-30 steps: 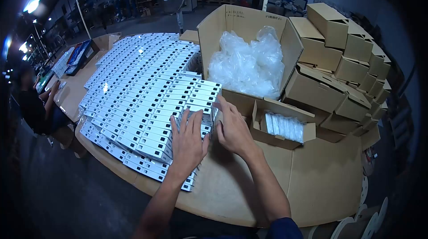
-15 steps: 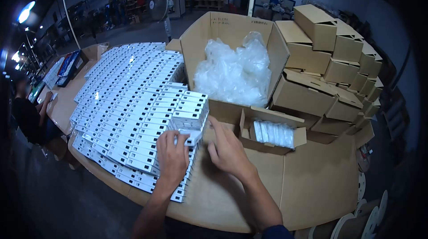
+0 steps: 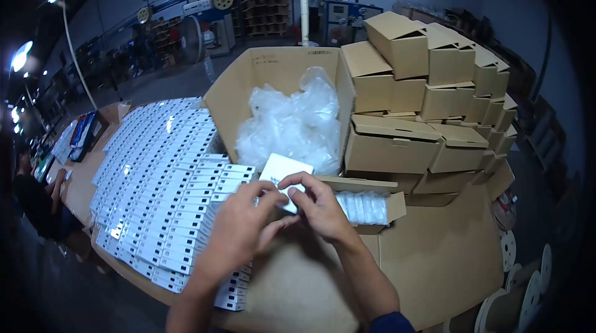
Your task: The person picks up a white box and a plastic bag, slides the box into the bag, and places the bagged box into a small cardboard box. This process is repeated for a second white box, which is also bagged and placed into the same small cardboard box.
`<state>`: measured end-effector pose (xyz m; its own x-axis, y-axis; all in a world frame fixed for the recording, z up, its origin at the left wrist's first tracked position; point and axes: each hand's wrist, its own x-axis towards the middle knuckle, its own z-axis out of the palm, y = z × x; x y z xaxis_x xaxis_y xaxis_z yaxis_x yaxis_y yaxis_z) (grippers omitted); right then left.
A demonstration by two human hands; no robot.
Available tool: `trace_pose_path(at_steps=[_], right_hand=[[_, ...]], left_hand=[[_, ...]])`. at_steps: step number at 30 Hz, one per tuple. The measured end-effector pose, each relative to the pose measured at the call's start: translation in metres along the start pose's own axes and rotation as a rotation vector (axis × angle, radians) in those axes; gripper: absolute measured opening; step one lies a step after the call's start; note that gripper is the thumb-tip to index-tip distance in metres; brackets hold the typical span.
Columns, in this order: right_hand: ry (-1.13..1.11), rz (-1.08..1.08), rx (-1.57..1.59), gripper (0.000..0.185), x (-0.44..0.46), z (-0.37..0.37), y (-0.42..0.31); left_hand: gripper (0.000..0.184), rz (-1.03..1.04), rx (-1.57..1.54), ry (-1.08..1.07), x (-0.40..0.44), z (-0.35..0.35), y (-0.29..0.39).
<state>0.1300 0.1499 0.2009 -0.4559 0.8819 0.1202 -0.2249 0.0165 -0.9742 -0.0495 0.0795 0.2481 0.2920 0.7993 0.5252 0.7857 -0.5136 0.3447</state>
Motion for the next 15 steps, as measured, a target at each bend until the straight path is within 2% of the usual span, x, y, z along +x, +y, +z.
trace_pose_path(at_steps=[1,2,3,5,6,8,9,12,15], right_hand=[[-0.002,-0.086,-0.130,0.018,0.011,-0.012,0.004],[0.037,-0.089,-0.097,0.016,0.018,-0.013,0.000],[0.091,-0.104,-0.343,0.016,0.024,-0.020,-0.012],[0.207,-0.347,-0.803,0.019,0.037,-0.029,-0.038],[0.237,-0.598,-1.009,0.026,0.050,-0.037,-0.047],[0.318,-0.741,-1.042,0.026,0.075,-0.042,-0.072],[0.290,-0.718,-1.000,0.026,0.087,-0.045,-0.088],[0.278,-0.656,-1.025,0.032,0.120,-0.062,-0.122],[0.271,-0.636,-1.078,0.037,0.138,-0.066,-0.143]], left_hand=[[0.035,0.021,-0.043,-0.036,0.018,-0.011,-0.010],[0.030,0.049,-0.074,0.072,0.040,-0.011,-0.025],[0.027,0.049,-0.078,0.123,0.064,-0.008,-0.041],[0.020,0.083,-0.025,0.193,0.114,0.009,-0.081],[0.025,0.090,-0.001,0.105,0.135,0.019,-0.102],[0.032,0.197,0.077,0.016,0.168,0.036,-0.114],[0.036,0.253,0.113,-0.032,0.180,0.047,-0.117],[0.037,0.575,0.315,0.022,0.212,0.092,-0.128],[0.040,0.662,0.358,-0.008,0.228,0.113,-0.117]])
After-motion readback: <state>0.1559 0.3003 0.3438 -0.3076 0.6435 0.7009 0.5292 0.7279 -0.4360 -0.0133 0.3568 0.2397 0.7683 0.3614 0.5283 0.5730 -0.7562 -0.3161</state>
